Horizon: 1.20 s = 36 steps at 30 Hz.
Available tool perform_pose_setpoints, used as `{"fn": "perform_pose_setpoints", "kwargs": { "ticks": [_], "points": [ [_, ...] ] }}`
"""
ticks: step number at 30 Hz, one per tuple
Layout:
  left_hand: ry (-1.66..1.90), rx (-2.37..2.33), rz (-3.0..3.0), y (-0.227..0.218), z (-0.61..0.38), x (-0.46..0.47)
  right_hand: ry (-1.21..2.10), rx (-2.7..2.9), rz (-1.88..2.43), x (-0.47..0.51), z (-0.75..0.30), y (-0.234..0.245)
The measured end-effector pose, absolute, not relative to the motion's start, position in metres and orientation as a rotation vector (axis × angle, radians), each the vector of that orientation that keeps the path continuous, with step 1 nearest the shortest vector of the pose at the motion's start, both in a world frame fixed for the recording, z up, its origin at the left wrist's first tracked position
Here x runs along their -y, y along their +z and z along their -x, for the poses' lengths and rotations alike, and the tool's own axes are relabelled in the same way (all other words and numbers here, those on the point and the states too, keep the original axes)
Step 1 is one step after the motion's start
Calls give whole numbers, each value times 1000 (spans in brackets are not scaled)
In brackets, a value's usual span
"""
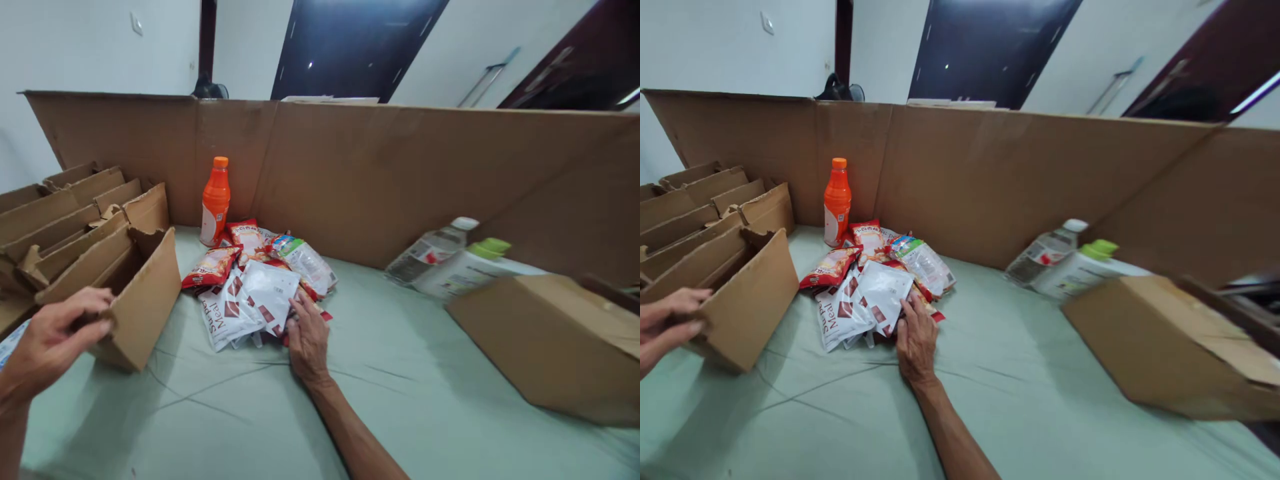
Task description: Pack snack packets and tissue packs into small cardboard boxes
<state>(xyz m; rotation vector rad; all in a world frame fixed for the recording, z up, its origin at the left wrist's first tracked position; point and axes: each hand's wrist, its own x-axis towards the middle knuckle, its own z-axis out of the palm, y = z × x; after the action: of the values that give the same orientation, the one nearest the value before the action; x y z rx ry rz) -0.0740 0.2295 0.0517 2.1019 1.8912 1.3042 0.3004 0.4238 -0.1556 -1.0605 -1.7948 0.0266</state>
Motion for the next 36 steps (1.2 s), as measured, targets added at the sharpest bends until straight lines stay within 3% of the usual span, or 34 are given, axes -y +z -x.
{"fn": "perform_pose_setpoints", "kwargs": {
  "ticks": [4,9,11,15,17,20,24,36],
  "points": [
    [1098,-1462,-2311,43,69,-176,93,1717,1037,-421,-303,-142],
    [828,-1312,-2418,56,39,-153,327,1714,954,-394,-285,-114],
    [789,-1334,-2459,63,32,-151,587,1741,907,-376,-272,-104],
    [1036,-1681,-2499,61,39,-142,1265,1608,770,-346,-247,-89],
    [1056,-1834,-2480,52,47,-136,1379,1533,755,-339,-241,-84],
    [988,-1914,-2403,32,52,-128,1399,1524,737,-334,-236,-77],
    [1182,-1919,-2229,15,51,-126,1364,1626,734,-317,-236,-69],
    [1172,-1592,-2339,11,39,-163,1171,1672,951,-213,-335,-101]
  ]
}}
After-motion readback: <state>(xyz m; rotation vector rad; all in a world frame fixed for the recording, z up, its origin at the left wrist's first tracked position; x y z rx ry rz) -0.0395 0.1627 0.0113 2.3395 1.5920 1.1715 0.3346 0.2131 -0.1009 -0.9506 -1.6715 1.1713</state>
